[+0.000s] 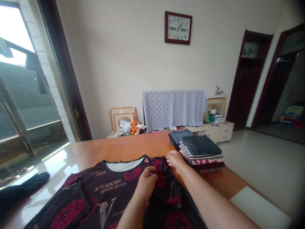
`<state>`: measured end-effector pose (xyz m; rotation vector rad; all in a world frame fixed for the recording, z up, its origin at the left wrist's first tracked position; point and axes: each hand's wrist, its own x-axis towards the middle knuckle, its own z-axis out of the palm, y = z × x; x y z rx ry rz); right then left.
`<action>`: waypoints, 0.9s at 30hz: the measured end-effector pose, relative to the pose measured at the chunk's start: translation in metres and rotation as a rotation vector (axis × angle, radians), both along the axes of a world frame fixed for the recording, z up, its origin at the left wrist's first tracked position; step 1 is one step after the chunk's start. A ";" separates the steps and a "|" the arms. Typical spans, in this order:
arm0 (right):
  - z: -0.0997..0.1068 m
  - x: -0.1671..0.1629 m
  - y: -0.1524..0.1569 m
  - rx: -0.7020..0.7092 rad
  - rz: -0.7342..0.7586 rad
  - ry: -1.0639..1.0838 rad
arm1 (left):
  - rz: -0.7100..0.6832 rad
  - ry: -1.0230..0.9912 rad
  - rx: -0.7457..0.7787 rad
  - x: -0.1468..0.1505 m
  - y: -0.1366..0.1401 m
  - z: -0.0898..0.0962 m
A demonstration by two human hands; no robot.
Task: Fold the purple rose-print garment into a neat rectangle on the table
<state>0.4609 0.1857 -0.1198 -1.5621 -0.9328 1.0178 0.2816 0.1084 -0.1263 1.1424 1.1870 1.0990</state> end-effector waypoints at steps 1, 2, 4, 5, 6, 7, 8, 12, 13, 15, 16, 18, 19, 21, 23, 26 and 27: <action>0.004 0.001 -0.006 0.024 0.012 -0.029 | 0.018 0.046 0.003 0.000 0.001 -0.003; 0.009 0.002 -0.013 0.045 0.029 -0.057 | 0.032 0.086 0.011 0.000 0.003 -0.005; 0.018 0.006 -0.030 0.069 0.082 -0.107 | 0.040 0.138 0.028 0.000 0.004 -0.008; 0.022 0.009 -0.040 0.074 0.114 -0.129 | 0.029 0.147 0.032 -0.001 0.004 -0.009; 0.026 0.013 -0.051 0.076 0.147 -0.145 | 0.011 0.144 0.031 -0.001 0.004 -0.009; 0.028 0.018 -0.063 0.070 0.188 -0.168 | -0.009 0.131 0.026 -0.001 0.004 -0.009; 0.030 0.023 -0.076 0.055 0.238 -0.202 | -0.022 0.110 0.019 -0.001 0.004 -0.010; 0.026 0.047 -0.128 -0.034 0.552 -0.542 | -0.016 -0.026 -0.024 -0.001 0.005 -0.011; 0.024 0.051 -0.140 -0.020 0.605 -0.638 | -0.019 -0.079 -0.053 -0.001 0.005 -0.011; 0.021 0.052 -0.158 -0.009 0.663 -0.792 | -0.040 -0.195 -0.125 0.000 0.005 -0.010; 0.020 0.050 -0.165 0.006 0.659 -0.856 | -0.051 -0.255 -0.159 0.000 0.005 -0.008; 0.019 0.043 -0.173 0.054 0.610 -0.957 | -0.069 -0.372 -0.202 0.000 0.005 -0.003; 0.018 0.038 -0.174 0.081 0.576 -0.992 | -0.079 -0.427 -0.214 0.000 0.004 0.000; 0.015 0.030 -0.172 0.127 0.512 -1.031 | -0.107 -0.522 -0.236 -0.001 0.002 0.008; 0.010 0.028 -0.166 0.166 0.450 -1.018 | -0.135 -0.580 -0.253 -0.001 -0.001 0.014; 0.007 0.035 -0.156 0.273 0.326 -0.872 | -0.152 -0.581 -0.234 -0.001 -0.003 0.018; 0.008 0.039 -0.154 0.319 0.283 -0.805 | -0.149 -0.552 -0.217 -0.001 -0.003 0.017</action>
